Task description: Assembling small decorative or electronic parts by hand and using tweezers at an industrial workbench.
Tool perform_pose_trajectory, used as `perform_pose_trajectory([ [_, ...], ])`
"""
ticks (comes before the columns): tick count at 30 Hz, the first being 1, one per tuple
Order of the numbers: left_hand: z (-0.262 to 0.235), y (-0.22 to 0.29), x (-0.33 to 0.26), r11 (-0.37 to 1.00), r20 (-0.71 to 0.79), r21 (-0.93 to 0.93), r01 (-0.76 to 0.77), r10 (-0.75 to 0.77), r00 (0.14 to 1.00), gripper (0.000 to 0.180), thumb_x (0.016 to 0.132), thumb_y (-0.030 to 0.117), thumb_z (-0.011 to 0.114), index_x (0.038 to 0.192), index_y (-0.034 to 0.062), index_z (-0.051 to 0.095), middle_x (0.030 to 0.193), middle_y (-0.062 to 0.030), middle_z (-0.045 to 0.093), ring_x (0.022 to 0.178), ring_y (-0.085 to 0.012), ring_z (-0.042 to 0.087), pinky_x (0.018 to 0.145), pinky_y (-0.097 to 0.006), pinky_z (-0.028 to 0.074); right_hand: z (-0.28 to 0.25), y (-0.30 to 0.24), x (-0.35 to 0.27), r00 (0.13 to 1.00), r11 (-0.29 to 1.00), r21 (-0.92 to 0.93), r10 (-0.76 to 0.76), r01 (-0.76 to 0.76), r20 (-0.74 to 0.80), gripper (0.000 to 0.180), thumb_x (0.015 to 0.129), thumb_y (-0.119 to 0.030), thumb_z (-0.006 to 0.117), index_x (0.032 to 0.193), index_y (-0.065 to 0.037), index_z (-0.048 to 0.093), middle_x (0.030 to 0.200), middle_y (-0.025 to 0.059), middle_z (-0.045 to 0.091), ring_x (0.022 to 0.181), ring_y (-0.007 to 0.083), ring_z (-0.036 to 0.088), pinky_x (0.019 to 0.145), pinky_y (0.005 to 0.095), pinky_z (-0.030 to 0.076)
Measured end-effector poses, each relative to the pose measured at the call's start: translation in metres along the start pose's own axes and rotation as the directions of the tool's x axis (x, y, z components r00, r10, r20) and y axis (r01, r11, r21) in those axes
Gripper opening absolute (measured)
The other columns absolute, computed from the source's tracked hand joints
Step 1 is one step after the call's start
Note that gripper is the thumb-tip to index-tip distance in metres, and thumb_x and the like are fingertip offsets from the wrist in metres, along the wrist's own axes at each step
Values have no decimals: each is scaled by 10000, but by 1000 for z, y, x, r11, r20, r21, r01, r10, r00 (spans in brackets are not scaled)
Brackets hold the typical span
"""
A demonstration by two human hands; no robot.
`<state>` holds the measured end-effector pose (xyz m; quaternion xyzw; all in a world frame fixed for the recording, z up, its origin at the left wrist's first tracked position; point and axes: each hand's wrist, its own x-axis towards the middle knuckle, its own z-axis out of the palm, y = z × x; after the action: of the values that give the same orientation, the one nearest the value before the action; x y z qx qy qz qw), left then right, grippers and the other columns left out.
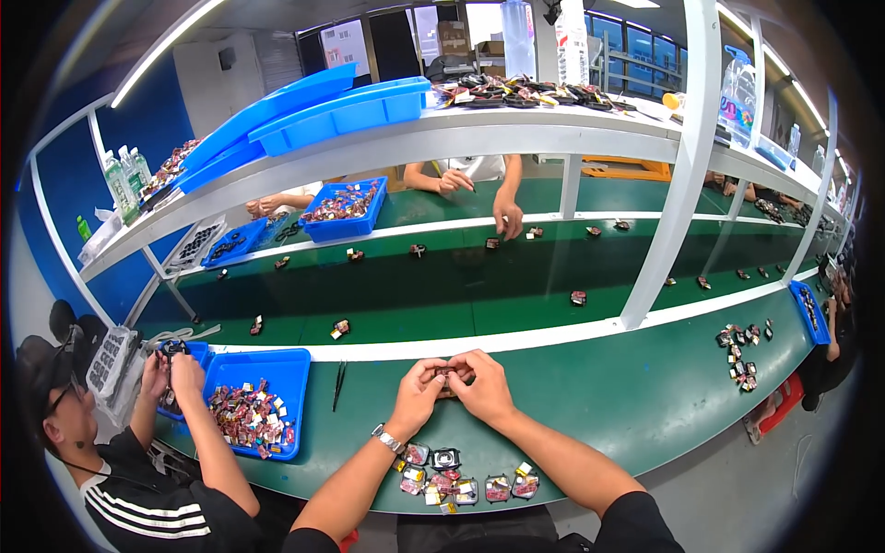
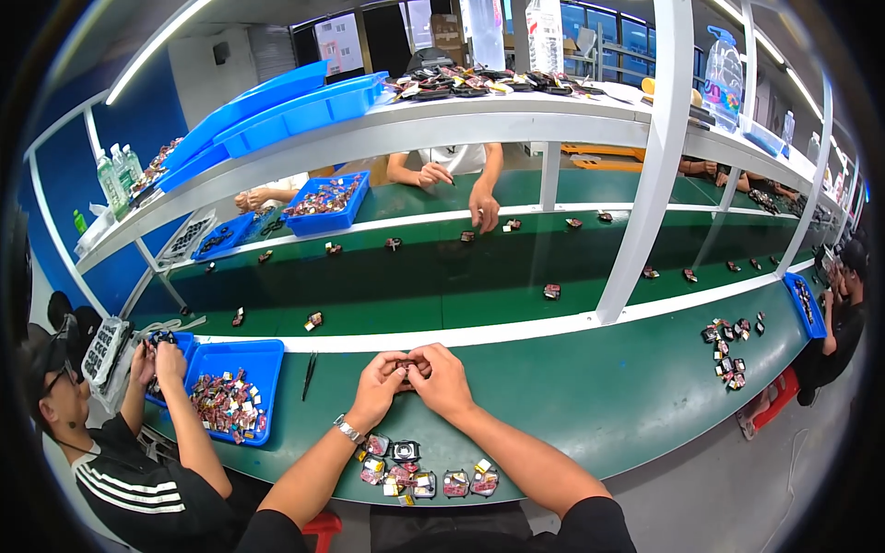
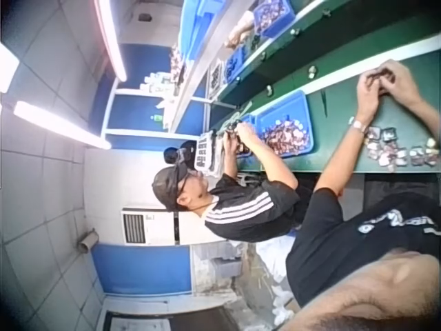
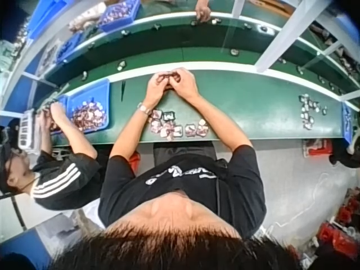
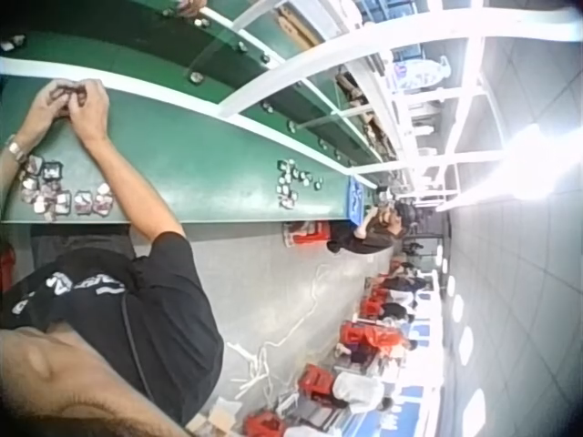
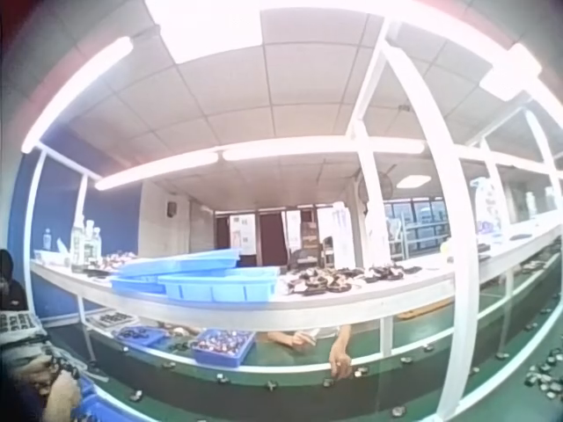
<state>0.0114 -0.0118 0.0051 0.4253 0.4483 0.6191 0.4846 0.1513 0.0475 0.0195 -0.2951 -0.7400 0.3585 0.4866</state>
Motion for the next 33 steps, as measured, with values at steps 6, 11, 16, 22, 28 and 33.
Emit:
perform_pose_trajectory([
  [6, -2, 0, 1, 999, 10, 46, -16, 15, 1000, 206, 971, 15, 493, 1175, -3, 511, 1094, -101, 628, 972, -157, 634, 825, -293, 556, -1, -4, 1, 999, 999, 6, -40, 40, -1, 141, 792, 0, 671, 930, 11, 643, 868, 105, 625, 717, 173, 656, 647, 270, 542],
  [11, -7, -2, 0, 998, 9, 55, 3, -4, 1000, 181, 969, 25, 507, 1147, 4, 533, 1079, -89, 635, 951, -139, 634, 791, -269, 548, -3, -6, 0, 998, 998, 12, -54, 54, 41, 153, 799, -24, 656, 949, 4, 645, 895, 112, 631, 714, 196, 658, 651, 295, 545],
  [16, -3, -1, -2, 1000, -16, 7, 13, -13, 1000, 250, 956, 9, 510, 1206, 8, 506, 1119, -103, 637, 971, -149, 635, 801, -276, 543, -2, -2, 3, 998, 999, 34, -28, 26, 50, 130, 811, -38, 664, 937, -3, 662, 869, 111, 654, 709, 179, 665, 648, 296, 541],
  [22, -27, -7, 8, 976, -170, 142, -162, 185, 968, 326, 926, -4, 528, 1249, -24, 482, 1244, -169, 577, 1067, -221, 614, 841, -306, 540, -17, 69, 98, 943, 961, -27, 265, -276, -202, 62, 760, -24, 665, 821, -27, 674, 772, 111, 696, 732, 181, 686, 681, 302, 534],
  [28, -17, -11, 20, 979, -98, 153, -138, 154, 983, 185, 923, 2, 539, 1100, -25, 584, 1083, -97, 640, 987, -171, 625, 828, -300, 549, -85, 139, 128, 936, 778, -550, 138, -304, -323, 321, 755, -187, 746, 1018, -24, 661, 952, 133, 679, 872, 303, 655, 818, 401, 518],
  [33, -30, -11, 14, 962, -116, 250, -110, 142, 983, 142, 913, 9, 555, 1036, -24, 620, 1014, -84, 659, 914, -145, 628, 795, -272, 530, -118, 7, 20, 854, 929, -335, 300, -159, 426, 356, 753, -262, 773, 973, -15, 642, 787, 86, 606, 692, 186, 575, 657, 327, 491],
])
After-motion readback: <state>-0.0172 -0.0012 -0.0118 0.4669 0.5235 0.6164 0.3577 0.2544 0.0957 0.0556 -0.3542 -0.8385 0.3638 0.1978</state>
